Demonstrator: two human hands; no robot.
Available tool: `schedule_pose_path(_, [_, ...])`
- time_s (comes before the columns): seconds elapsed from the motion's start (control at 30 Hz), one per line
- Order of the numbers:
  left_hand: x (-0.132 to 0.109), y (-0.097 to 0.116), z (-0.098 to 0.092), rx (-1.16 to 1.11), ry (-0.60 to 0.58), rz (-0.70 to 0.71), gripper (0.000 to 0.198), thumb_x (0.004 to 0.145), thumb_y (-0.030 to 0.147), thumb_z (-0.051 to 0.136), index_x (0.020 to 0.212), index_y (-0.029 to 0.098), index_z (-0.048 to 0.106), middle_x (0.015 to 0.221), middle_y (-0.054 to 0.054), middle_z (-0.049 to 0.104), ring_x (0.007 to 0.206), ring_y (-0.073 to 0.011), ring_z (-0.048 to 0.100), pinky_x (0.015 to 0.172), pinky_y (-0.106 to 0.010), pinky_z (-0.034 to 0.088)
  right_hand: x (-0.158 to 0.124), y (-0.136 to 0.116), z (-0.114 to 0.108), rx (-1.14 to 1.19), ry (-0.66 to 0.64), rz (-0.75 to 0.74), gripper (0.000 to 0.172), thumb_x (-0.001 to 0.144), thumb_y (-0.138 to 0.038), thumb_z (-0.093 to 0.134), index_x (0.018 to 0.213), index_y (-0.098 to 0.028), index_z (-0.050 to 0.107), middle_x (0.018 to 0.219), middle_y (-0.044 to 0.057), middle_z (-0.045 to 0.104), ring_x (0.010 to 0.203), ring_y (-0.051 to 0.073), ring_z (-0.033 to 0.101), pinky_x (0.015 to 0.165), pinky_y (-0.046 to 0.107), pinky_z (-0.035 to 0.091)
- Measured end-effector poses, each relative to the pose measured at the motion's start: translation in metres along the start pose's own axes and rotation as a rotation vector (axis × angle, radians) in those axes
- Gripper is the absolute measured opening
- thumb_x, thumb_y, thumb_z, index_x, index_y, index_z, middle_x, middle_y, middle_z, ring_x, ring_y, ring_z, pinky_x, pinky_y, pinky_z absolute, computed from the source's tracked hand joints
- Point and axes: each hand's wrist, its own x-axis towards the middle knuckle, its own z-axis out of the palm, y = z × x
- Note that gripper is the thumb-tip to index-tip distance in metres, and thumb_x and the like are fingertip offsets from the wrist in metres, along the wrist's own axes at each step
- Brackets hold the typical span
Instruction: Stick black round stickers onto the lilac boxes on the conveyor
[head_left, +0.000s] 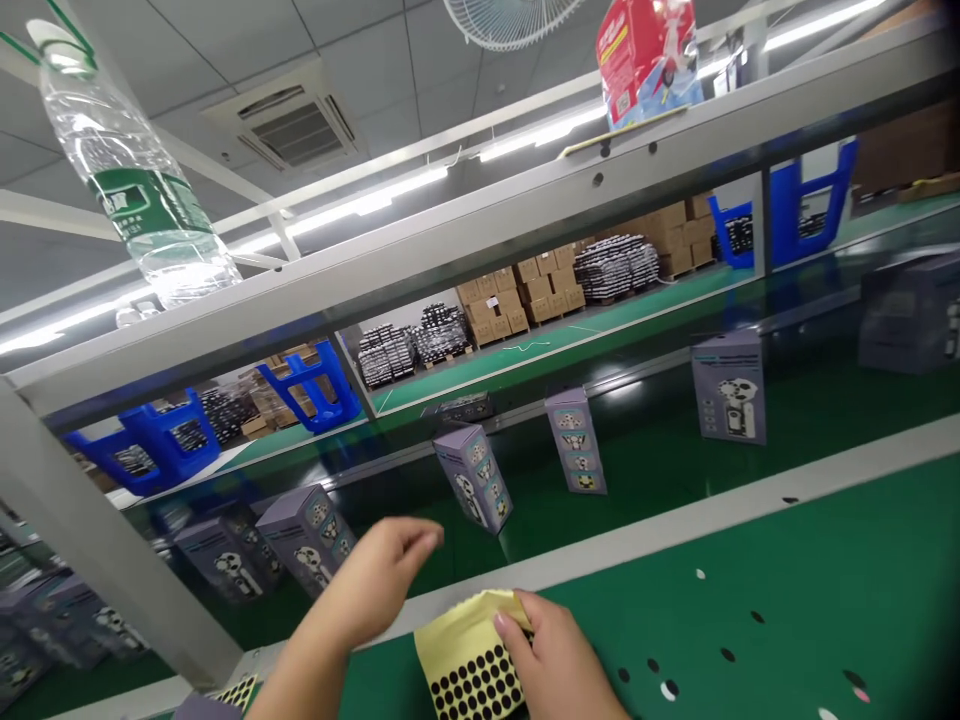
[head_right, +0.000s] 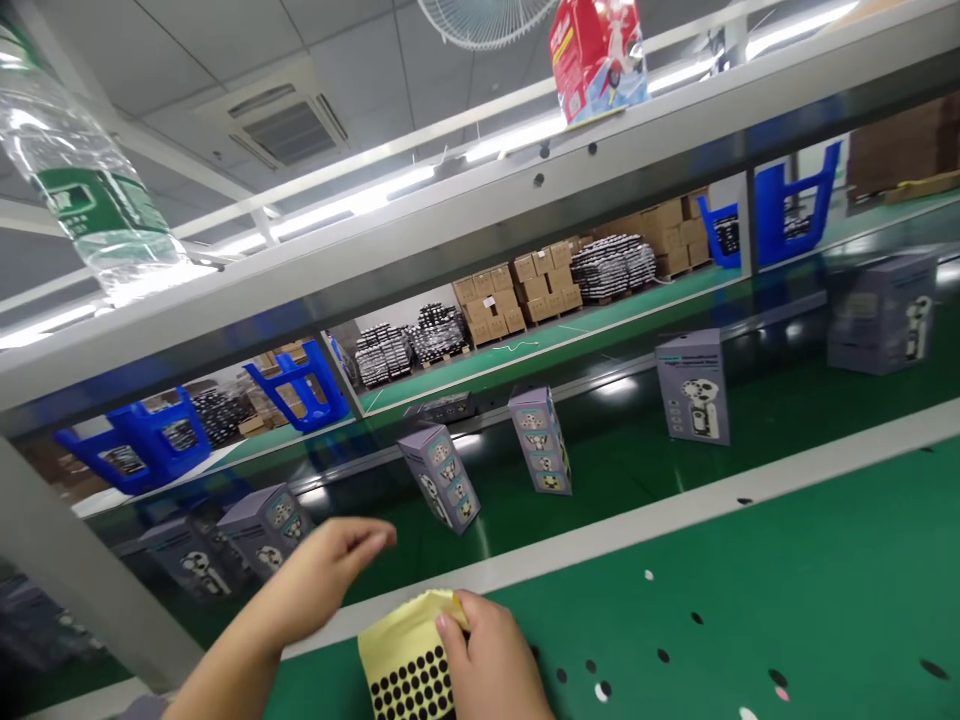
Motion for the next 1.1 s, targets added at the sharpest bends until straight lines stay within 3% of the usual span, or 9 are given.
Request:
schedule_pose_path(0.07, [-0.024, -0.008, 0.013, -0.134, -0.181, -0.019, 0.045, 0.093, 0.049, 0.041, 0.084, 0.017, 0.072, 0.084, -0.004, 0.070, 0.077, -0.0197, 0.060, 0.066, -0.025, 0.043, -0.001, 0.002, 0.002, 0.004, 0.007, 0.006, 0.036, 0.093, -0.042, 0.043, 0.086, -0.017, 0.068, 0.079, 0.008, 0.069, 0.072, 0.021, 0.062, 0.065, 0.025, 0.043])
schedule_pose_path(0.13, [-0.035, -0.013, 0.021, -0.214, -0.279, -0.034, 0.048, 0.093, 0.049, 0.041, 0.077, 0.014, 0.070, 0.073, -0.002, 0.065, 0.067, -0.0161, 0.054, 0.061, -0.024, 0.039, -0.002, 0.004, 0.002, 0.002, 0.017, 0.014, 0.036, 0.093, -0.043, 0.043, 0.086, -0.017, 0.067, 0.079, 0.007, 0.069, 0.071, 0.021, 0.061, 0.064, 0.025, 0.043])
schedule_pose_path(0.33, [-0.035, -0.010, 0.019, -0.231, -0.308, -0.016, 0.033, 0.088, 0.040, 0.052, 0.082, 0.017, 0.075, 0.077, -0.001, 0.068, 0.069, -0.0147, 0.054, 0.058, -0.022, 0.036, -0.003, 0.005, -0.004, -0.013, 0.003, 0.011, 0.038, 0.093, -0.044, 0.042, 0.084, -0.016, 0.065, 0.077, 0.007, 0.069, 0.069, 0.020, 0.060, 0.064, 0.025, 0.042])
schedule_pose_path(0.67, [-0.039, -0.017, 0.025, -0.276, -0.338, 0.004, 0.026, 0.083, 0.032, 0.056, 0.080, 0.015, 0.075, 0.069, -0.001, 0.067, 0.061, -0.0118, 0.051, 0.053, -0.019, 0.037, -0.001, 0.007, 0.004, -0.014, -0.004, -0.008, 0.036, 0.093, -0.044, 0.042, 0.081, -0.016, 0.063, 0.075, 0.007, 0.068, 0.068, 0.020, 0.060, 0.063, 0.025, 0.042])
schedule_pose_path(0.77, [-0.038, -0.013, 0.026, -0.233, -0.270, -0.010, 0.028, 0.084, 0.034, 0.054, 0.076, 0.015, 0.073, 0.069, -0.001, 0.068, 0.062, -0.0126, 0.055, 0.053, -0.019, 0.038, -0.001, 0.008, 0.003, 0.002, 0.012, -0.005, 0.037, 0.092, -0.045, 0.043, 0.083, -0.016, 0.065, 0.079, 0.008, 0.069, 0.071, 0.021, 0.061, 0.065, 0.026, 0.043])
schedule_pose_path(0.83, [-0.035, -0.015, 0.016, -0.156, -0.171, -0.041, 0.032, 0.086, 0.038, 0.051, 0.076, 0.017, 0.072, 0.071, -0.002, 0.069, 0.064, -0.0146, 0.058, 0.056, -0.021, 0.041, 0.000, 0.008, 0.003, 0.019, 0.008, -0.003, 0.038, 0.092, -0.045, 0.042, 0.084, -0.016, 0.065, 0.078, 0.008, 0.069, 0.070, 0.021, 0.062, 0.064, 0.026, 0.044])
schedule_pose_path(0.93, [-0.025, -0.029, -0.019, 0.052, 0.091, -0.127, 0.038, 0.091, 0.043, 0.042, 0.092, 0.019, 0.071, 0.085, -0.007, 0.071, 0.077, -0.0228, 0.062, 0.071, -0.030, 0.046, 0.000, 0.009, 0.003, 0.036, -0.010, 0.004, 0.038, 0.092, -0.046, 0.042, 0.083, -0.017, 0.066, 0.074, 0.007, 0.068, 0.067, 0.021, 0.061, 0.062, 0.026, 0.043])
schedule_pose_path(1.0, [-0.012, -0.043, -0.050, 0.219, 0.271, -0.165, 0.042, 0.092, 0.043, 0.038, 0.106, 0.017, 0.068, 0.107, -0.015, 0.068, 0.098, -0.0322, 0.058, 0.089, -0.043, 0.041, 0.000, 0.010, 0.004, 0.058, -0.017, 0.007, 0.038, 0.092, -0.046, 0.042, 0.083, -0.017, 0.066, 0.073, 0.007, 0.068, 0.066, 0.020, 0.060, 0.060, 0.026, 0.043])
schedule_pose_path(1.1, [0.012, -0.064, -0.085, 0.378, 0.318, -0.139, 0.035, 0.089, 0.036, 0.042, 0.100, 0.017, 0.070, 0.112, -0.018, 0.066, 0.110, -0.0377, 0.054, 0.097, -0.049, 0.035, -0.001, 0.009, 0.004, 0.080, -0.023, 0.018, 0.038, 0.092, -0.046, 0.042, 0.084, -0.017, 0.066, 0.073, 0.006, 0.068, 0.065, 0.020, 0.060, 0.059, 0.025, 0.042])
